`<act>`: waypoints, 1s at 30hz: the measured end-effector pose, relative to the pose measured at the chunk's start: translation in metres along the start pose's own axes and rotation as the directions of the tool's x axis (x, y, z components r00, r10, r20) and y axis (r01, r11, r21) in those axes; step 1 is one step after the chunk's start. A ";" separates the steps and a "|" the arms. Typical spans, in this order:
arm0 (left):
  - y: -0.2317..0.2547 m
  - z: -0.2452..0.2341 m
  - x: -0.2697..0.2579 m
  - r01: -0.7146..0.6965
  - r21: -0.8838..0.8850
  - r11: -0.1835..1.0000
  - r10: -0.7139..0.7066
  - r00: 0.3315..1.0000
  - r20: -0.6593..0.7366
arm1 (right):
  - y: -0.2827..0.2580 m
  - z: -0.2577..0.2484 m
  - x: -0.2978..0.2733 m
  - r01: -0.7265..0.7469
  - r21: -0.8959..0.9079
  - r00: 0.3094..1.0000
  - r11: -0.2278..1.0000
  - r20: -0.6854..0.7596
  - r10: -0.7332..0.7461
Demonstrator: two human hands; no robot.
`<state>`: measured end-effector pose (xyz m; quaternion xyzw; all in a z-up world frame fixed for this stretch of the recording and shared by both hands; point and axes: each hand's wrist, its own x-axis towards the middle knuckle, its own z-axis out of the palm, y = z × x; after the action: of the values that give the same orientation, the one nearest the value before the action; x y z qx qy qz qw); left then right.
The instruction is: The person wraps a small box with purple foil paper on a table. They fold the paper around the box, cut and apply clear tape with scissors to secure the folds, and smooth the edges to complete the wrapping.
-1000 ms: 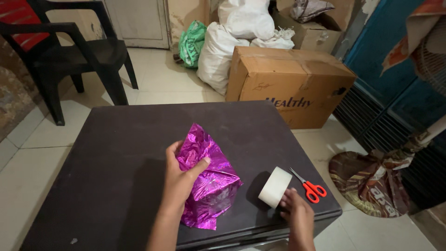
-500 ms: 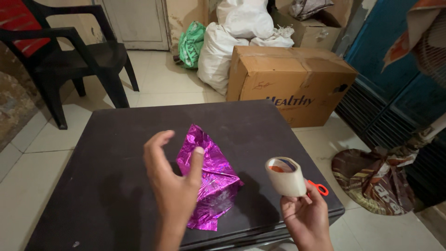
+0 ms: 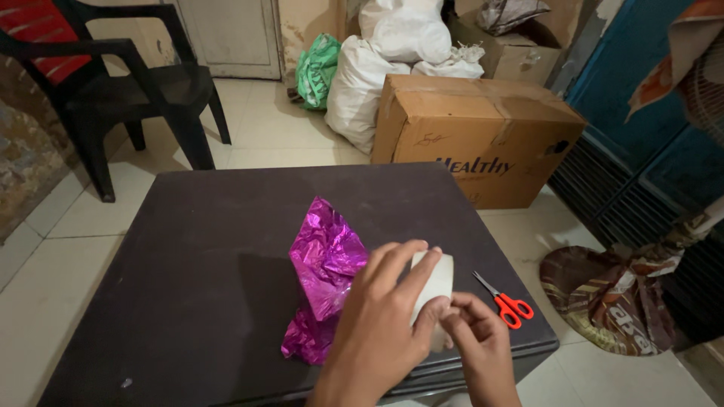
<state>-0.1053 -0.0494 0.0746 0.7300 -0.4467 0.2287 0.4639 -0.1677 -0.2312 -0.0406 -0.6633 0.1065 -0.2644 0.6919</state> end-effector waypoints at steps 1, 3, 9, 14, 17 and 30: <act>-0.002 0.002 -0.001 0.021 -0.003 1.000 -0.021 1.000 0.015 | 0.002 -0.001 0.000 0.005 -0.004 0.999 1.000 0.033 -0.005; -0.004 0.005 -0.002 0.063 -0.012 0.998 -0.062 0.997 0.045 | 0.003 -0.004 -0.002 -0.022 -0.028 0.996 0.999 0.082 0.024; -0.007 0.015 -0.008 0.058 -0.013 0.998 -0.057 0.998 0.007 | 0.007 -0.007 -0.004 -0.060 0.010 0.991 0.998 0.123 0.058; -0.011 0.022 -0.011 0.103 -0.053 0.993 -0.103 0.995 0.013 | 0.005 -0.013 -0.004 -0.089 -0.005 0.987 0.996 0.137 0.089; -0.015 0.027 -0.013 0.120 -0.055 0.991 -0.120 0.993 0.003 | -0.002 -0.012 -0.005 -0.081 -0.058 0.983 0.995 0.157 0.090; -0.024 0.040 -0.014 0.218 -0.147 0.965 -0.226 0.974 -0.036 | -0.040 -0.009 -0.028 0.604 -0.564 0.794 0.563 0.359 -0.492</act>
<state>-0.0954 -0.0747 0.0338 0.7342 -0.3650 0.1618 0.5491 -0.2046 -0.2239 -0.0080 -0.8798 -0.0759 -0.3575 0.3040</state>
